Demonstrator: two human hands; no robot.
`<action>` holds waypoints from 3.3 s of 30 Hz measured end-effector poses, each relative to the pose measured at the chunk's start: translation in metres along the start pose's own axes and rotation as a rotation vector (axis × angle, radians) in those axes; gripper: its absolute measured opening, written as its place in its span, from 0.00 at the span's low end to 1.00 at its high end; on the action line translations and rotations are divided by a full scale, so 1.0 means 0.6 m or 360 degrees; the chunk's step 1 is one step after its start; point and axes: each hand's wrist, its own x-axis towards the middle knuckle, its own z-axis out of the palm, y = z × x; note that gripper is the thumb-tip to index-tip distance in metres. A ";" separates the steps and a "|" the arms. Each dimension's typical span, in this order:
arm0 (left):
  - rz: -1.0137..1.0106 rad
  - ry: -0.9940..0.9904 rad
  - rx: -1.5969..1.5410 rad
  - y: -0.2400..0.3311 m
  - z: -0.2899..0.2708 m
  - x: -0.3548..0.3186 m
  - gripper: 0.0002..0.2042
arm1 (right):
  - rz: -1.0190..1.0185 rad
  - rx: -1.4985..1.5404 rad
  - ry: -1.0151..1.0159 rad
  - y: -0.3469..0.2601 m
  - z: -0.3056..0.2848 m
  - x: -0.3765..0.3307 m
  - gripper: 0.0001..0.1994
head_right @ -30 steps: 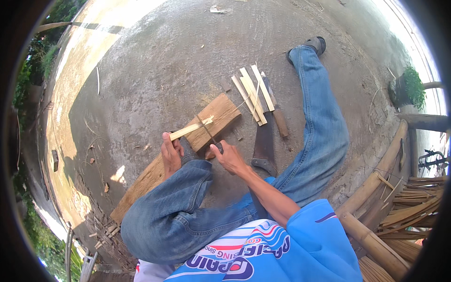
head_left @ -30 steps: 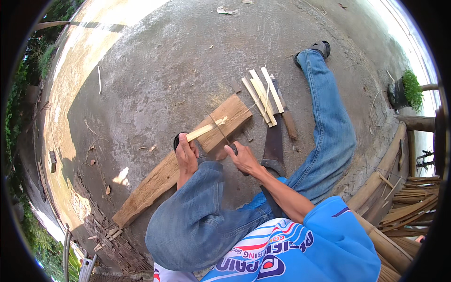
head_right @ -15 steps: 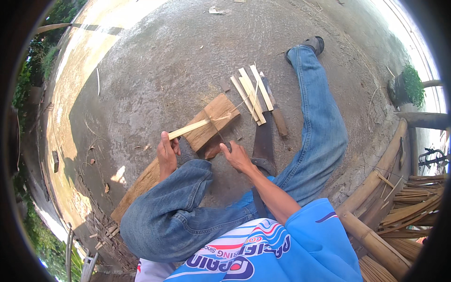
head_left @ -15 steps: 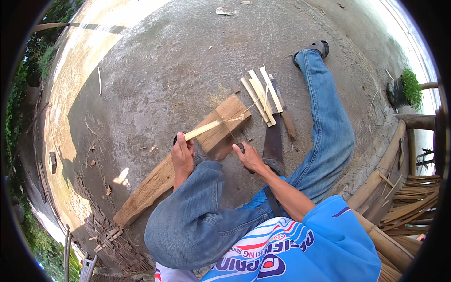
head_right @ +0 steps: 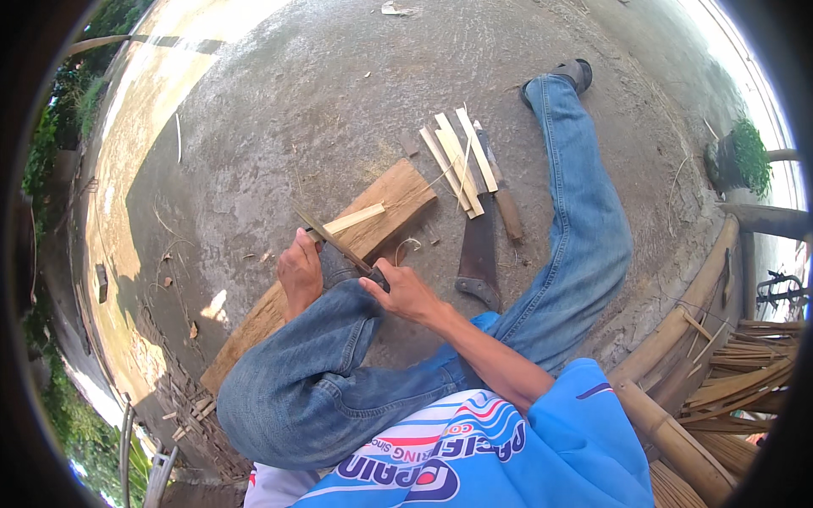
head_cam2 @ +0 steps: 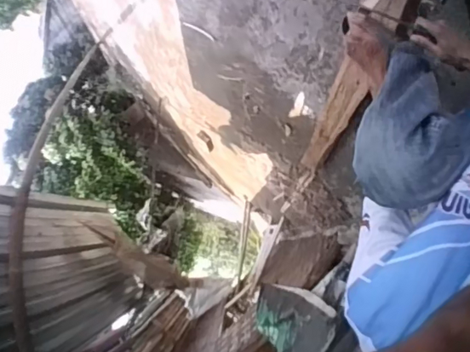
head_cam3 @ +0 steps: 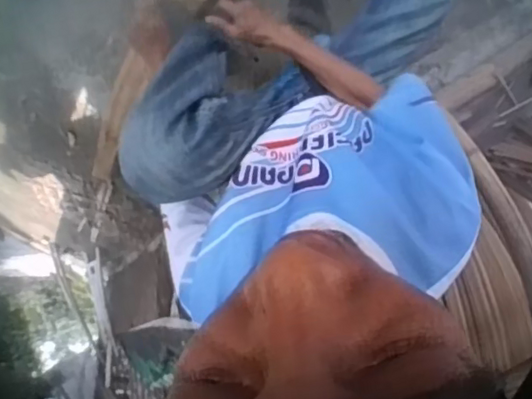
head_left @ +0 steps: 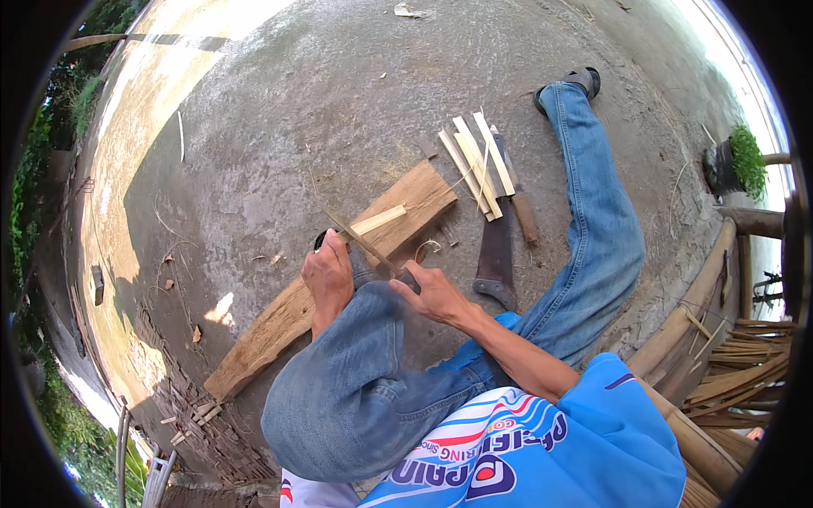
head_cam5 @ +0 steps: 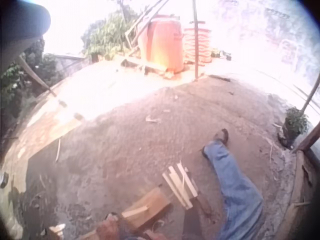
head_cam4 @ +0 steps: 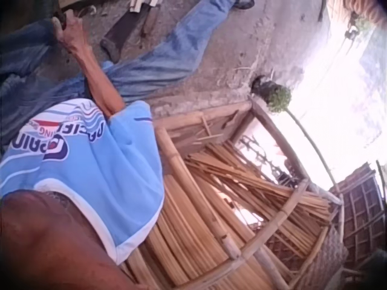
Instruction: The person sits on the ground and uses a knife to shave thin strips from a small wooden block. The person repeatedly shaves the wood and places the resulting strips on the ground.
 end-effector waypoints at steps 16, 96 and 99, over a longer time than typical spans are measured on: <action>-0.0194 -0.0091 -0.0115 -0.003 -0.003 -0.008 0.29 | 0.0548 -0.0148 -0.0016 0.001 -0.012 0.009 0.23; -0.0510 -0.0035 -0.1317 -0.043 -0.005 -0.010 0.29 | 0.0989 0.0543 0.0155 0.097 -0.033 0.001 0.30; -0.0527 -0.0282 -0.1816 -0.052 0.009 -0.028 0.28 | 0.0890 0.1127 0.0187 0.041 -0.028 0.045 0.33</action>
